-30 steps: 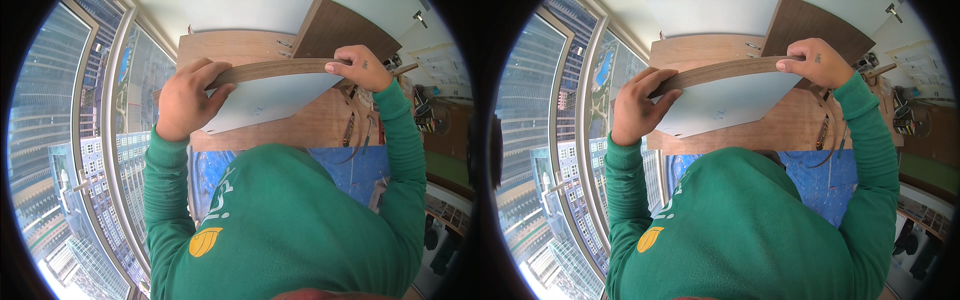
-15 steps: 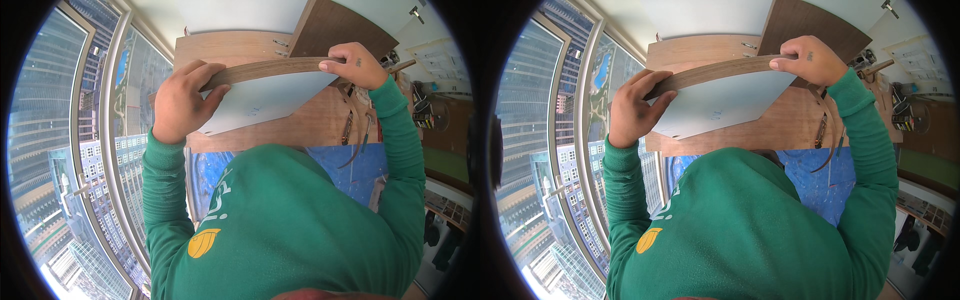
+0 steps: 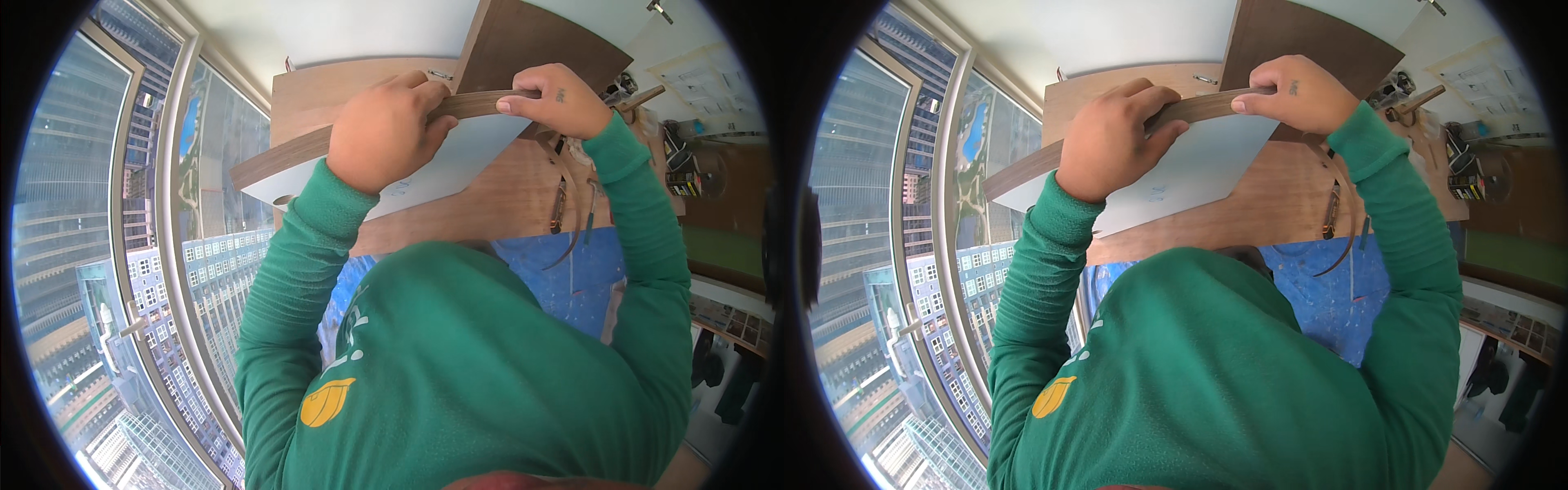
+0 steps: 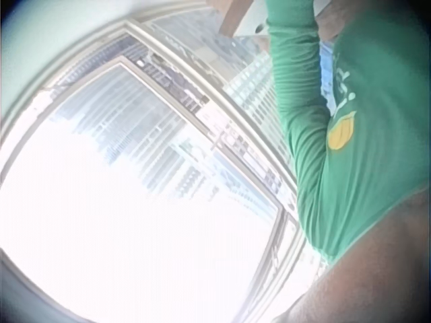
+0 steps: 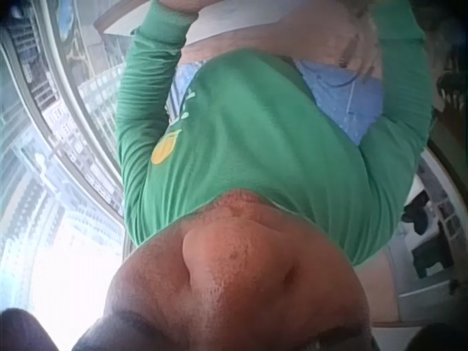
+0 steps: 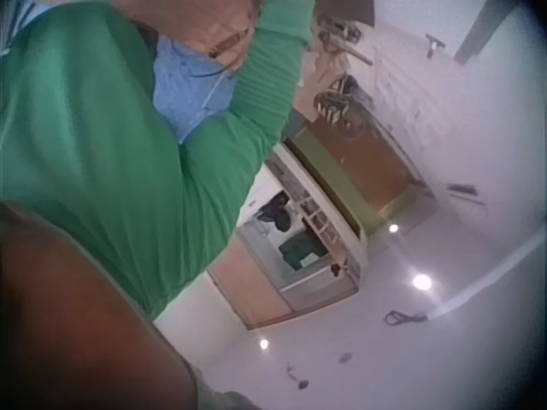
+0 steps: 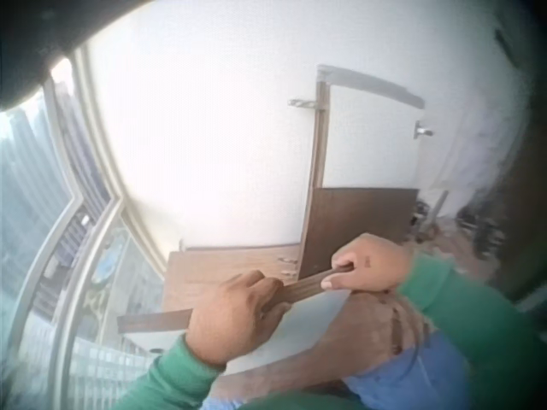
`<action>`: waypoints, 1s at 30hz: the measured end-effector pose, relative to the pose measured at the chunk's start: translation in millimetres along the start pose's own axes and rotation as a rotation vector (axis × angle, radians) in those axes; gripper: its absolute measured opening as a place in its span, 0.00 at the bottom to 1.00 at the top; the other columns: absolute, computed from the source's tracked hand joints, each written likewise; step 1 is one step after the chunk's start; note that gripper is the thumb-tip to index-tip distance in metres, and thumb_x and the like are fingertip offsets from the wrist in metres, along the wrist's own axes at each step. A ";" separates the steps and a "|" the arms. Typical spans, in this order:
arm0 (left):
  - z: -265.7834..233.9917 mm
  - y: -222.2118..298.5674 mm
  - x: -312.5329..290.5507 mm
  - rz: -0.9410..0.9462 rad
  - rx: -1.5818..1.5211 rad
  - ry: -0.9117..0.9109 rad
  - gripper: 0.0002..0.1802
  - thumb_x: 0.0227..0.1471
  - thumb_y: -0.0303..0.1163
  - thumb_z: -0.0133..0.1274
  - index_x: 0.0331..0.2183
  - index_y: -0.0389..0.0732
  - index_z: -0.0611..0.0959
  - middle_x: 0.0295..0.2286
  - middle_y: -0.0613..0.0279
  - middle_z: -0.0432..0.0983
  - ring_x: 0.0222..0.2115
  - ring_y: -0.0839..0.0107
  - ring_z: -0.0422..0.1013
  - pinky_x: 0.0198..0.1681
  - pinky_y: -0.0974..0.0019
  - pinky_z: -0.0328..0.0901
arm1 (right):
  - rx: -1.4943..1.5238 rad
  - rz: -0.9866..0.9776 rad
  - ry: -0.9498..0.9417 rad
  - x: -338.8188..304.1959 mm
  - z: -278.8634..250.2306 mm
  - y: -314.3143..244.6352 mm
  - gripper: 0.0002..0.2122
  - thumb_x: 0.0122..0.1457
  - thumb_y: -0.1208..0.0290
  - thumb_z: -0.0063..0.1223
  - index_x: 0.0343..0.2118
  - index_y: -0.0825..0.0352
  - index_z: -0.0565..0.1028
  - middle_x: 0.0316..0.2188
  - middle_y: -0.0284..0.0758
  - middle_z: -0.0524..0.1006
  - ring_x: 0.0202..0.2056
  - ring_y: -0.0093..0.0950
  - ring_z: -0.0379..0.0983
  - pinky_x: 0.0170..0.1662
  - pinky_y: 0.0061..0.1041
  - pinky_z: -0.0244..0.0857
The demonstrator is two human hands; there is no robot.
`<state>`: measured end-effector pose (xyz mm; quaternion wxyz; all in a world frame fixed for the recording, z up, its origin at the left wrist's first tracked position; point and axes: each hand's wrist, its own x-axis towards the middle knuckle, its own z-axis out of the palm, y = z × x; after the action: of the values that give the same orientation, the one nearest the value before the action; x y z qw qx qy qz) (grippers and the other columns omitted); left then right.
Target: The person aligns a curved wooden trim piece along the edge of a white cabinet door, applies glue from a yellow bottle, and presses the trim into place. They then pick up a metal ruler and place it along the trim to check alignment.
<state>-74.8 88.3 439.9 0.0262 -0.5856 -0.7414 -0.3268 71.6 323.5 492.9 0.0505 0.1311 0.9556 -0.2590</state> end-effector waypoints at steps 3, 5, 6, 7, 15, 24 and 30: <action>1.0 -2.9 -4.0 0.017 -0.033 0.037 0.13 0.53 0.38 0.66 0.38 0.42 0.87 0.30 0.60 0.77 0.32 0.56 0.77 0.33 0.53 0.72 | -0.039 -0.003 -0.008 -2.8 -6.6 3.5 0.25 0.58 0.51 0.65 0.19 0.69 0.69 0.17 0.32 0.59 0.22 0.26 0.56 0.27 0.33 0.52; 1.6 -2.5 -6.6 0.024 -0.040 0.049 0.13 0.53 0.37 0.66 0.38 0.42 0.87 0.29 0.60 0.76 0.31 0.56 0.76 0.33 0.54 0.72 | 0.005 -0.014 -0.033 -2.6 -14.0 8.8 0.24 0.58 0.52 0.66 0.20 0.68 0.69 0.17 0.32 0.60 0.22 0.25 0.57 0.27 0.34 0.52; 1.1 -2.4 -7.2 0.017 -0.043 0.044 0.13 0.53 0.37 0.66 0.39 0.42 0.87 0.29 0.60 0.76 0.31 0.56 0.76 0.33 0.54 0.72 | -0.037 -0.016 -0.061 -2.9 -18.4 12.3 0.24 0.58 0.52 0.66 0.21 0.68 0.69 0.18 0.31 0.59 0.23 0.25 0.56 0.27 0.33 0.52; 0.4 -2.1 -7.3 0.012 -0.045 0.039 0.13 0.53 0.37 0.66 0.39 0.42 0.87 0.29 0.60 0.76 0.31 0.56 0.76 0.33 0.54 0.71 | -0.061 -0.042 -0.084 -4.4 -24.3 16.6 0.23 0.58 0.53 0.66 0.22 0.68 0.69 0.19 0.31 0.59 0.24 0.25 0.55 0.28 0.32 0.51; 0.2 -0.2 -5.4 0.006 -0.070 0.047 0.13 0.53 0.36 0.67 0.39 0.41 0.87 0.30 0.60 0.77 0.30 0.55 0.76 0.33 0.54 0.71 | 0.014 -0.074 -0.110 -5.1 -33.0 47.7 0.19 0.58 0.57 0.66 0.23 0.66 0.71 0.17 0.28 0.65 0.21 0.20 0.60 0.26 0.28 0.54; -0.2 2.5 -7.0 -0.018 -0.040 0.045 0.13 0.53 0.38 0.67 0.40 0.43 0.87 0.32 0.62 0.79 0.30 0.57 0.77 0.31 0.56 0.72 | 0.216 0.019 -0.121 -9.6 -29.9 64.3 0.18 0.59 0.57 0.66 0.24 0.65 0.73 0.16 0.26 0.66 0.20 0.19 0.60 0.24 0.26 0.52; -3.3 5.6 -5.8 -0.035 -0.008 0.015 0.15 0.53 0.36 0.69 0.41 0.39 0.88 0.33 0.58 0.81 0.29 0.59 0.79 0.33 0.60 0.74 | 0.213 0.083 -0.163 -7.2 -28.5 69.0 0.16 0.59 0.59 0.66 0.26 0.65 0.74 0.19 0.26 0.69 0.22 0.18 0.65 0.27 0.24 0.57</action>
<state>-69.2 82.2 442.6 0.0238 -0.5702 -0.7499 -0.3346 96.8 393.8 485.4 0.1244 0.1539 0.9092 -0.3662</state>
